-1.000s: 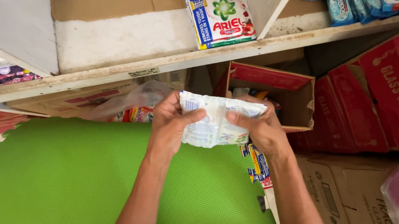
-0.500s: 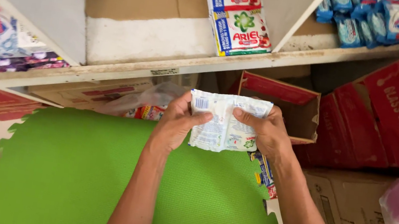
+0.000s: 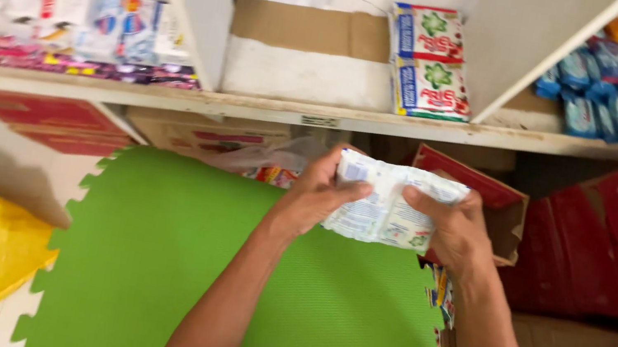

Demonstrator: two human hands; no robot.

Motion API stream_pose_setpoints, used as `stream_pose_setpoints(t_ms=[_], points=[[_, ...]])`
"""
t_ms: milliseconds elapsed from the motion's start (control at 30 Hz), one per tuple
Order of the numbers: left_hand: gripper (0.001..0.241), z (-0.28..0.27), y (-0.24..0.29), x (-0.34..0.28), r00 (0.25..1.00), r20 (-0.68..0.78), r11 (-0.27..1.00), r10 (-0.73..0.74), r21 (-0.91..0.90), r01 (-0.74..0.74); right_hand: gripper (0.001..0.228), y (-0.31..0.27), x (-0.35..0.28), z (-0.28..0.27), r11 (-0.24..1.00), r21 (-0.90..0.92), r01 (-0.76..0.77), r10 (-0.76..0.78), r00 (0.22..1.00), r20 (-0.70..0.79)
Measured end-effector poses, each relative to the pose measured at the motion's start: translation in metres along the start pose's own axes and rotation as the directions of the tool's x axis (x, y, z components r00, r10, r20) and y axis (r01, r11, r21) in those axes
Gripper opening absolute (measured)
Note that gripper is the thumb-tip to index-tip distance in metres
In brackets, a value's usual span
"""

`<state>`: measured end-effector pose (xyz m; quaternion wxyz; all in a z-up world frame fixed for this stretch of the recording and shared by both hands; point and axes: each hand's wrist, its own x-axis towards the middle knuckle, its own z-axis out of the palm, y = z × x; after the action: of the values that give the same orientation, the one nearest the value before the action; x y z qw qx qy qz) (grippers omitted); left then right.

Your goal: Checking and arranging detergent sachets and small goods on grocery store shelves.

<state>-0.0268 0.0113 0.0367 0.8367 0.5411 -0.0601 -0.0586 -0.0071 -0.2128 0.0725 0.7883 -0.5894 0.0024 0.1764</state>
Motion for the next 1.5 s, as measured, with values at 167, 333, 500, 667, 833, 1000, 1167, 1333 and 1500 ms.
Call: stream_pose_setpoints(t_ms=[167,333,500,667,833,1000,1167,1333,1500], points=[[0.029,-0.006,0.001,-0.015,0.996,-0.049,0.996,0.075,0.040,-0.073,0.032,-0.020,-0.016,0.026,0.972,-0.195,0.134,-0.130,0.991,0.032],[0.031,0.000,0.016,-0.042,0.985,-0.079,0.976,0.155,0.170,-0.140,0.049,-0.049,-0.037,0.057,0.683,-0.606,0.408,-0.427,0.896,0.120],[0.031,0.006,0.033,-0.059,0.964,-0.015,0.924,0.266,0.288,-0.251,0.024,-0.046,-0.040,0.077,0.238,-0.694,0.679,-0.437,0.713,0.547],[0.023,0.003,0.041,-0.077,0.963,-0.082,0.926,0.257,0.306,-0.221,0.017,-0.038,-0.045,0.085,0.390,-0.661,0.641,-0.413,0.763,0.497],[0.016,-0.001,0.039,-0.082,0.955,-0.125,0.937,0.268,0.266,-0.228,0.020,-0.038,-0.053,0.095,0.344,-0.660,0.667,-0.439,0.736,0.515],[0.013,0.006,0.047,-0.087,0.896,-0.151,0.853,0.418,0.404,-0.330,0.023,-0.033,-0.052,0.098,0.412,-0.658,0.630,-0.396,0.774,0.494],[0.011,0.012,0.050,-0.087,0.851,-0.126,0.793,0.510,0.453,-0.408,0.018,-0.030,-0.054,0.096,0.450,-0.617,0.646,-0.403,0.763,0.505],[0.009,0.016,0.054,-0.087,0.824,-0.087,0.747,0.560,0.482,-0.457,0.018,-0.035,-0.055,0.100,0.266,-0.595,0.758,-0.486,0.639,0.596],[0.018,0.020,0.063,-0.084,0.848,-0.168,0.760,0.502,0.553,-0.340,0.016,-0.032,-0.058,0.098,0.315,-0.630,0.710,-0.510,0.687,0.519]])
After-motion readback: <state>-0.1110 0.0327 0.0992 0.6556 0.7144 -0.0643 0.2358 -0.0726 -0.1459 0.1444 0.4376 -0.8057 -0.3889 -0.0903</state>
